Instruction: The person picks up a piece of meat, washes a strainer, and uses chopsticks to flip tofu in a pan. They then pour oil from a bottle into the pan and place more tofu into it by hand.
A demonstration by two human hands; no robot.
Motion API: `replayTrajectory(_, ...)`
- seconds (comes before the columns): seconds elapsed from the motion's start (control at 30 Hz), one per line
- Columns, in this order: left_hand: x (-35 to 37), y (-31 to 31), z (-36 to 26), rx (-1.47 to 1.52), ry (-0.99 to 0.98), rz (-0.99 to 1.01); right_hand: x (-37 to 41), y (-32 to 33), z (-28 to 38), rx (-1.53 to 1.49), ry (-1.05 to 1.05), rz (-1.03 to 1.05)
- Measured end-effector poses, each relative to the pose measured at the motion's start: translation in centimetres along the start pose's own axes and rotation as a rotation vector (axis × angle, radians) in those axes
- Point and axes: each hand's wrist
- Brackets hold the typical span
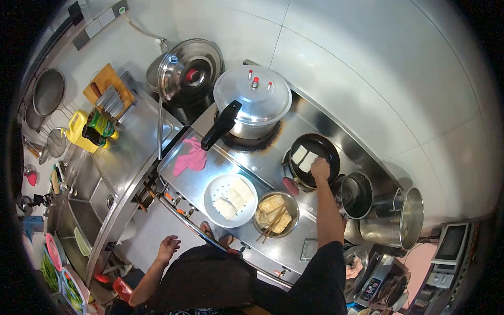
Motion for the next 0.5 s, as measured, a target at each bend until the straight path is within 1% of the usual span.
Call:
replayTrajectory(0.03, 0.0, 0.1, 0.3, -0.002, 0.005, 0.005, 0.3, 0.2, -0.4, 0.014, 0.017, 0.023)
replayTrajectory(0.13, 0.0, -0.1, 0.2, -0.010, -0.002, 0.019, 1.4, 0.3, -1.8, 0.232, 0.282, 0.057)
replayTrajectory(0.23, 0.2, -0.4, -0.7, -0.014, -0.002, 0.019, 3.4, 1.0, -0.5, 0.495, 0.302, 0.089)
replayTrajectory(0.33, 0.0, 0.0, -0.7, -0.015, -0.022, 0.016, 2.6, -0.2, -0.8, 0.422, 0.387, 0.114)
replayTrajectory(0.43, 0.1, 0.4, -0.2, -0.019, -0.031, -0.010, 3.2, 0.2, 0.7, 0.486, 0.383, 0.083)
replayTrajectory(0.5, 0.5, 0.6, -0.1, 0.000, -0.019, -0.014, 3.6, 0.8, 1.2, 0.462, 0.398, 0.047)
Point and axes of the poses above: each hand's wrist, its own x-axis away from the middle knuckle, its own y-axis out of the back of the hand, z = x × y, and after that the axes turned 8 degrees about -y, right-handed
